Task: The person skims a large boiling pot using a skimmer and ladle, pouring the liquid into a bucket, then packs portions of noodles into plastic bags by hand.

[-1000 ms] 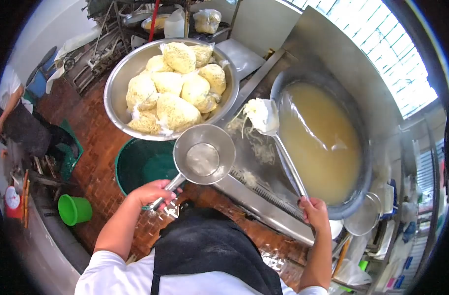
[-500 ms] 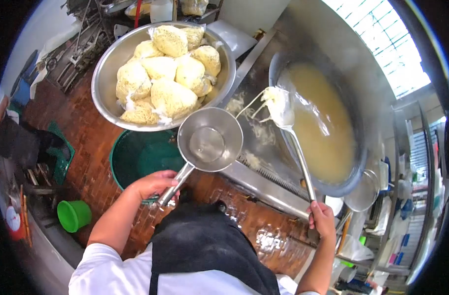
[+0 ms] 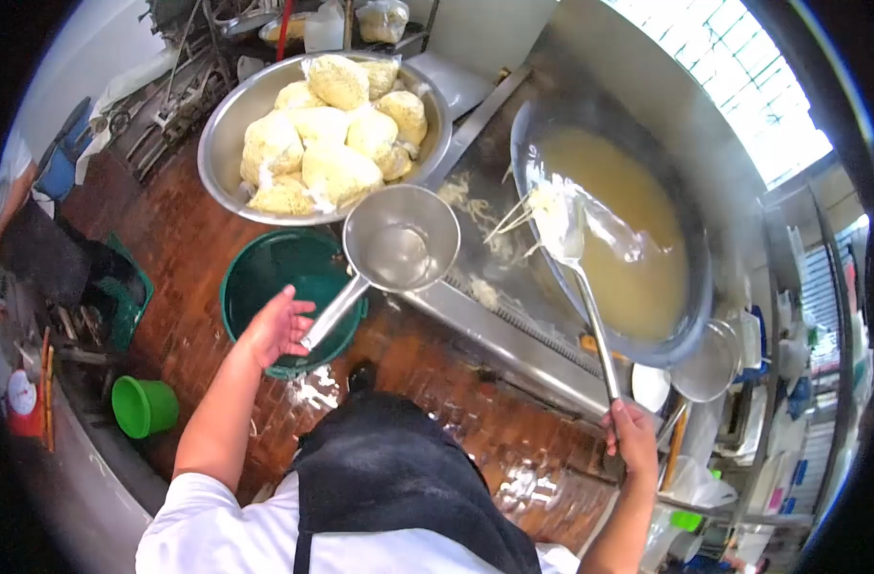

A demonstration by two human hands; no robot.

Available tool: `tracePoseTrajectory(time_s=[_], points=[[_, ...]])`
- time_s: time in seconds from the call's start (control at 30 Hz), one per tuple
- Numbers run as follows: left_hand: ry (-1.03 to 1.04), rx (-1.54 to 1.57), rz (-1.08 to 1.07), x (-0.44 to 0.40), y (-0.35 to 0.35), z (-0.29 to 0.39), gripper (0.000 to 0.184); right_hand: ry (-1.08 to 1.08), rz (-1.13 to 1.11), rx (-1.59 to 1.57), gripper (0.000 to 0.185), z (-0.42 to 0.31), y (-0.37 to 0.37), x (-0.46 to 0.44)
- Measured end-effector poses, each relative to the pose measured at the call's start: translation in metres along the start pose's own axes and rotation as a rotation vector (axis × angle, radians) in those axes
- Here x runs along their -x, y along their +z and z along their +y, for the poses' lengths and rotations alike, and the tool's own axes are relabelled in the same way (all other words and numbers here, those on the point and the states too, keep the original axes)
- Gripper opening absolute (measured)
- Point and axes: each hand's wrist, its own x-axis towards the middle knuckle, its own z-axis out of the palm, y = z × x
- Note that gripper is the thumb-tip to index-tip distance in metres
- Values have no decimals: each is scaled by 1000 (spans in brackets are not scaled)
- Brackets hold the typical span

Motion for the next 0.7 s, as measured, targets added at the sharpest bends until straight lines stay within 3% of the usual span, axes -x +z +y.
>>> tracePoseTrajectory(time_s=[0.27,0.7], points=[[40,282,144,8,-10,-46,72,14,14,34,38,28,-38,35],[-251,115,213,10,-43,-176,58,-25,0,61,38,51,-54,61]])
